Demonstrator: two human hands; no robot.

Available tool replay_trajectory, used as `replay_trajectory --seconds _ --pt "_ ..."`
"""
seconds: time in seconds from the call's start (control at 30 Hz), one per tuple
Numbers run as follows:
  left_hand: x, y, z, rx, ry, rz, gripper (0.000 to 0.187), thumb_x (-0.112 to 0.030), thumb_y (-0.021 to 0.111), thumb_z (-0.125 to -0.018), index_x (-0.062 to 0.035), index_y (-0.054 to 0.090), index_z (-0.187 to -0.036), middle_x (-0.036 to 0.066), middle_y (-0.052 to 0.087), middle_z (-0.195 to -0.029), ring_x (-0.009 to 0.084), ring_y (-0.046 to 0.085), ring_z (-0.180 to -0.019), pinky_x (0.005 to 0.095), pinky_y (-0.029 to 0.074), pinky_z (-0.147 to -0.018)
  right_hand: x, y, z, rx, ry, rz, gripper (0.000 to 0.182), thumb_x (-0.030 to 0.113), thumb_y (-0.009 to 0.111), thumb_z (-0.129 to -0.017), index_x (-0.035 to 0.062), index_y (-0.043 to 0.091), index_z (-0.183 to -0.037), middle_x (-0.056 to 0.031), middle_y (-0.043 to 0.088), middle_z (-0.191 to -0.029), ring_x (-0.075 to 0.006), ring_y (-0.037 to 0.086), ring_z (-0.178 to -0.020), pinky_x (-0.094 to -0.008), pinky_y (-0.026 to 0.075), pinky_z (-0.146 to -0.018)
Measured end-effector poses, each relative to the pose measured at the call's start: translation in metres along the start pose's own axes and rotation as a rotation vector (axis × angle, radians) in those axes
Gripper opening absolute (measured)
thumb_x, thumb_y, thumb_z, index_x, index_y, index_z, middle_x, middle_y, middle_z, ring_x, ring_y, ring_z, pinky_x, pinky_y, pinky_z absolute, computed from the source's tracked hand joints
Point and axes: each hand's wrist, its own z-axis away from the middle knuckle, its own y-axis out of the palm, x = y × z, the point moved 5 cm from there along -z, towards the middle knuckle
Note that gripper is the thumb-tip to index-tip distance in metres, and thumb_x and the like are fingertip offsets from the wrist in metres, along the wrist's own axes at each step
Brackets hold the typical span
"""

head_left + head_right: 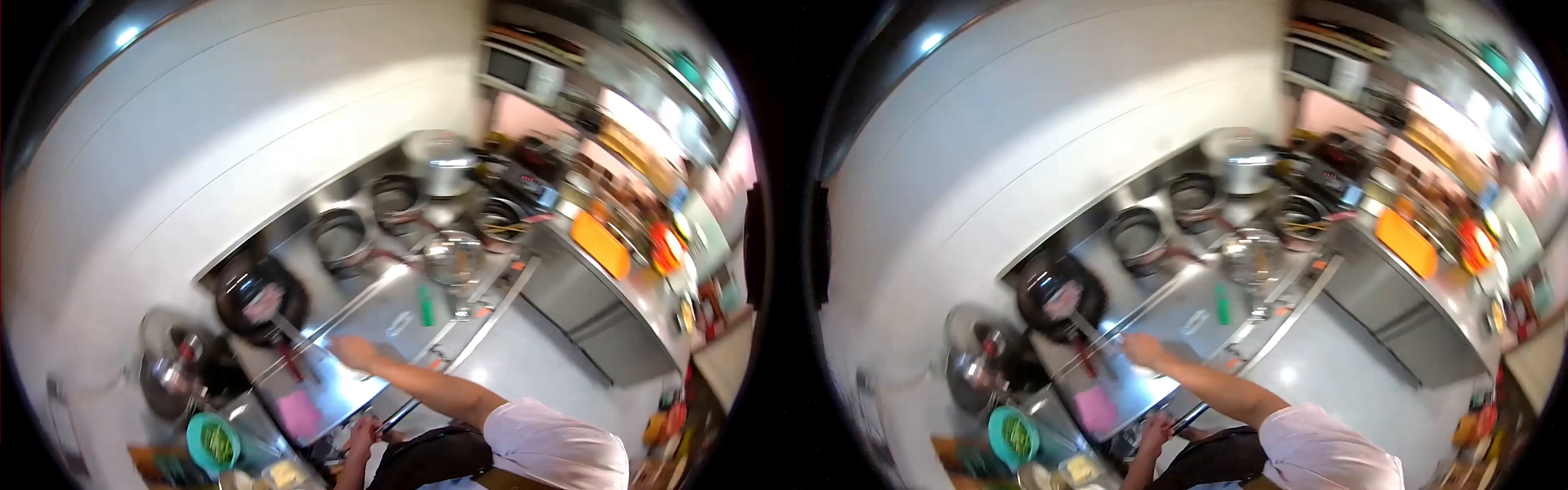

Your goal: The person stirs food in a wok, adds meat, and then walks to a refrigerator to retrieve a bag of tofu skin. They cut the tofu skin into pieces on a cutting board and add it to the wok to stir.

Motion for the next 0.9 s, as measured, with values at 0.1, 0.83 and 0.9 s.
replay_trajectory --seconds 0.1,0.83,0.9 --pt "0.01 0.062 -0.013 0.11 -0.047 -0.116 0.033 -0.029 0.051 -0.096 -0.0051 0.047 -0.118 0.014 0.066 -0.093 0.0203 0.062 -0.061 0.0315 0.051 -0.048 -0.062 -0.076 0.107 0.012 0.1 -0.069 0.041 0.035 0.048 -0.093 0.0141 0.055 -0.127 -0.0222 0.066 -0.099 -0.0415 0.062 -0.091 -0.0497 0.05 -0.081" --pt "0.182 0.794 -0.117 1.074 -0.05 -1.102 0.048 -0.022 0.066 -0.086 -0.0021 0.05 -0.127 0.013 0.063 -0.114 0.0188 0.06 -0.101 0.0322 0.05 -0.083 -0.439 0.013 0.878 -0.062 1.257 -0.286 0.019 0.028 0.073 -0.074 0.0123 0.071 -0.083 -0.003 0.072 -0.083 -0.0191 0.069 -0.08 -0.0367 0.055 -0.072" --pt "0.213 0.862 -0.126 1.151 -0.021 -1.084 0.058 -0.025 0.071 -0.081 -0.0015 0.049 -0.129 0.016 0.059 -0.123 0.0239 0.054 -0.114 0.0362 0.042 -0.098 -0.429 0.034 0.879 0.166 1.282 -0.301 0.03 0.032 0.069 -0.077 0.0127 0.07 -0.1 -0.0074 0.07 -0.097 -0.0252 0.067 -0.089 -0.0366 0.052 -0.08"
